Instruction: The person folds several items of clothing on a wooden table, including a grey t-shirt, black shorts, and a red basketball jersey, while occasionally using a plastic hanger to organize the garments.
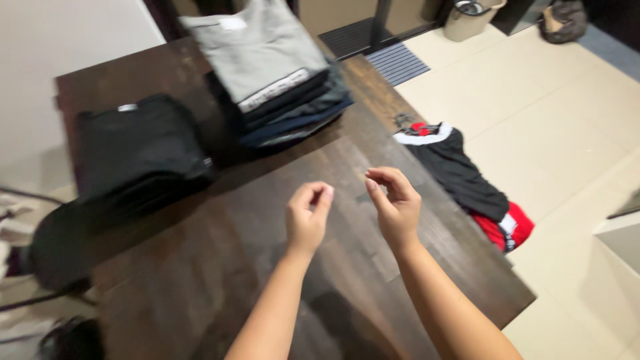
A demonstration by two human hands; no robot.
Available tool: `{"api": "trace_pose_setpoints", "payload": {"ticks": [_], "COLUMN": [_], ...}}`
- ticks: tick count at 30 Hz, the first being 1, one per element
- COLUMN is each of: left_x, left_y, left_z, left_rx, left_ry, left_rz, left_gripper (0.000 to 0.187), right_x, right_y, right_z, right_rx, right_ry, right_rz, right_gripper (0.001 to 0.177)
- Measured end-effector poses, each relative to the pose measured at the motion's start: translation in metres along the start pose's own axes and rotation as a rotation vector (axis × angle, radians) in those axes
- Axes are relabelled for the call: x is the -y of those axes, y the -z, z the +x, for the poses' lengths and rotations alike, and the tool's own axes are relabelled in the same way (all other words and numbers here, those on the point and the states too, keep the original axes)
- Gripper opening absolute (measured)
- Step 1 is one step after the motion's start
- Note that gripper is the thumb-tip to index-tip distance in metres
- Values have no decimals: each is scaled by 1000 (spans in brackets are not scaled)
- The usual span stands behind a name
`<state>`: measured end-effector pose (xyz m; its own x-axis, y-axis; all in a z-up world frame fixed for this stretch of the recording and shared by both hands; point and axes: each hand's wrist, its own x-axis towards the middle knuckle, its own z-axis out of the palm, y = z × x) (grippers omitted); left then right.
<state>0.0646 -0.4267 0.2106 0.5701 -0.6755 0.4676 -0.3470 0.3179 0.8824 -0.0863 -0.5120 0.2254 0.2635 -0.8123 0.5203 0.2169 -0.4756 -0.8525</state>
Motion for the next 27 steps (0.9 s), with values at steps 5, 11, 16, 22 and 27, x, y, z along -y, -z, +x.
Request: {"api": "trace_pose_setpoints", "payload": {"ticks": [5,11,16,22,27], "left_x": [50,149,226,246,233], "left_y": [-110,-235,-280,-281,-279], "left_z": [16,72,123,147,151], "left_rx": [77,98,123,122,201], "left_ry": [113,89,-92,-188,-40], "left_rz": [20,155,404,508,532], "left_gripper": [13,13,10,8,10], "right_x": [-73,-201,-331,-468,-540], "right_y": [103,208,255,255,214], "right_z": [55,123,155,168,181], "right_rx": [-124,-134,-76,127,593], "right_ry": [-244,-347,-487,-447,-342], "right_rz": [49,47,-85,-607,-1160], "right_gripper": [19,18,18,23,32]}}
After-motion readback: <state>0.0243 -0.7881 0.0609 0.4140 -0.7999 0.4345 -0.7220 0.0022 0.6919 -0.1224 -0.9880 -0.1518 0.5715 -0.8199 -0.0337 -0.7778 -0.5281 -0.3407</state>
